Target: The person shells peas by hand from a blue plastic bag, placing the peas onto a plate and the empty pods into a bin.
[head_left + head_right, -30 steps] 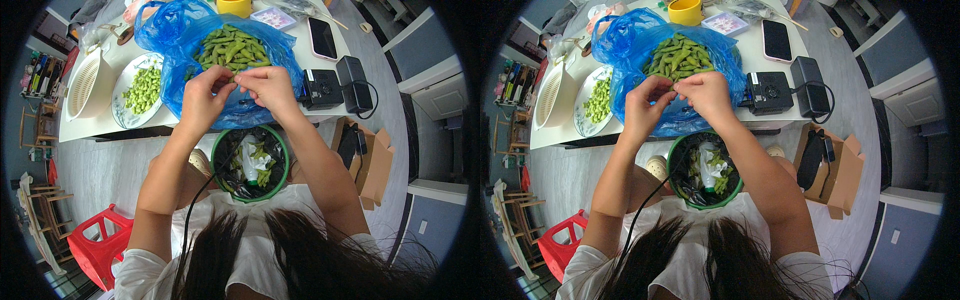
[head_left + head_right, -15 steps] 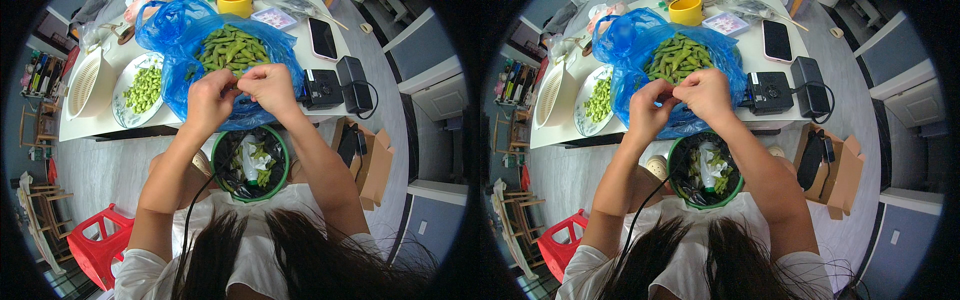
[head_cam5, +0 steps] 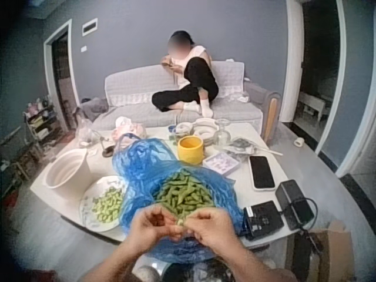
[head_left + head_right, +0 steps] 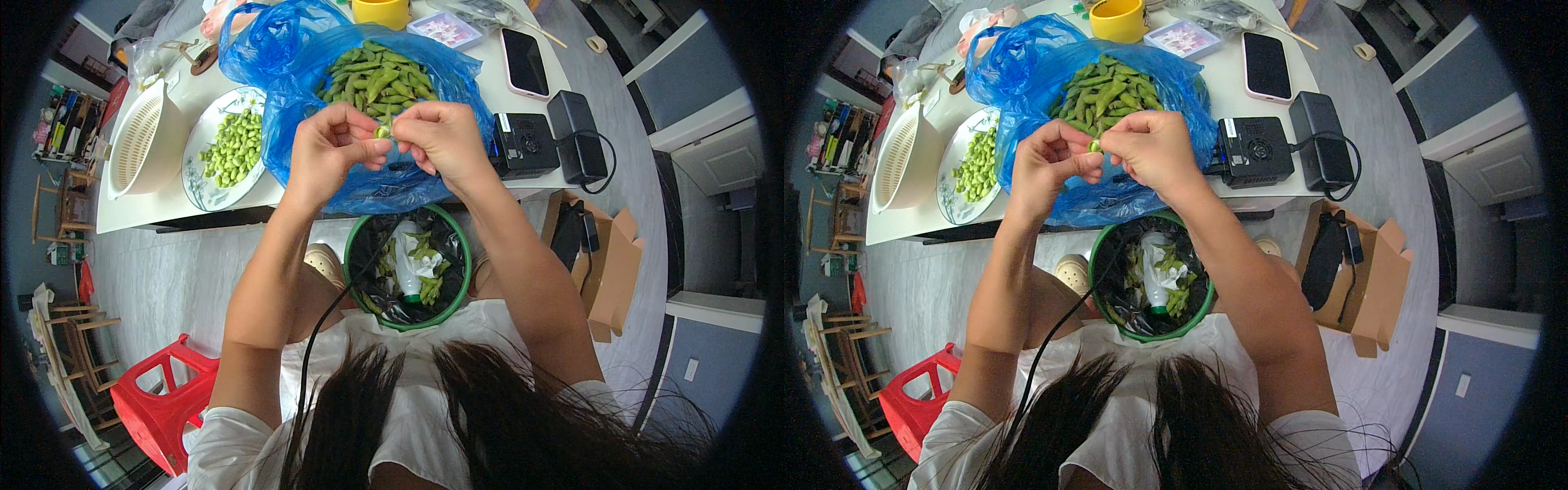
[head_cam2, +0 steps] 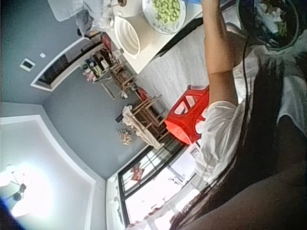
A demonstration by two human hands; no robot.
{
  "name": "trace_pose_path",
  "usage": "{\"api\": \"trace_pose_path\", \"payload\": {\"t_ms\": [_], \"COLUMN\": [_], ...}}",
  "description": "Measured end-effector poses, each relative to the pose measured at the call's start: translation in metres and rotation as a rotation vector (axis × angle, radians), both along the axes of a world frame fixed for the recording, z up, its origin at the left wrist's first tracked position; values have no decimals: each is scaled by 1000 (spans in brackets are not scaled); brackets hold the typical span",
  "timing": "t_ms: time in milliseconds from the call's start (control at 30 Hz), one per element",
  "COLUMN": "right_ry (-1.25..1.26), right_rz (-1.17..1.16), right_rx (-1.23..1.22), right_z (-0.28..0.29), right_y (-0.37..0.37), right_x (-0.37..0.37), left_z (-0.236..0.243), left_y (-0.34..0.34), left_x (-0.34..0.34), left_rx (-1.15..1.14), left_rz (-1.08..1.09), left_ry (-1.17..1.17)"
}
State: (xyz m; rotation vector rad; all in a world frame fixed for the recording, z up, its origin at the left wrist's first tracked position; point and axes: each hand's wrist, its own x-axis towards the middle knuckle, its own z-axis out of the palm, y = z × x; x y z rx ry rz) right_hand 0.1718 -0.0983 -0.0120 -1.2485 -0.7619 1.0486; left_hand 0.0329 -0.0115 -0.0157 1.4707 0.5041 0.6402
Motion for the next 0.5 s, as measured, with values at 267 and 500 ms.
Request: {"api": "trace_pose_path", "payload": {"t_ms": [267,500], "right_ry": [364,504], "right_rz": [114,174], "right_rx": [23,-16], "right_z": [0,-2], "right_y": [0,3], "right_x": [2,1], "left_z": [1,-1], "left_y": [2,-5], "left_x": [-3,3], "left_rx": [-170,116], "left_rz": [-63,72], "left_ry": [-135,-50]}}
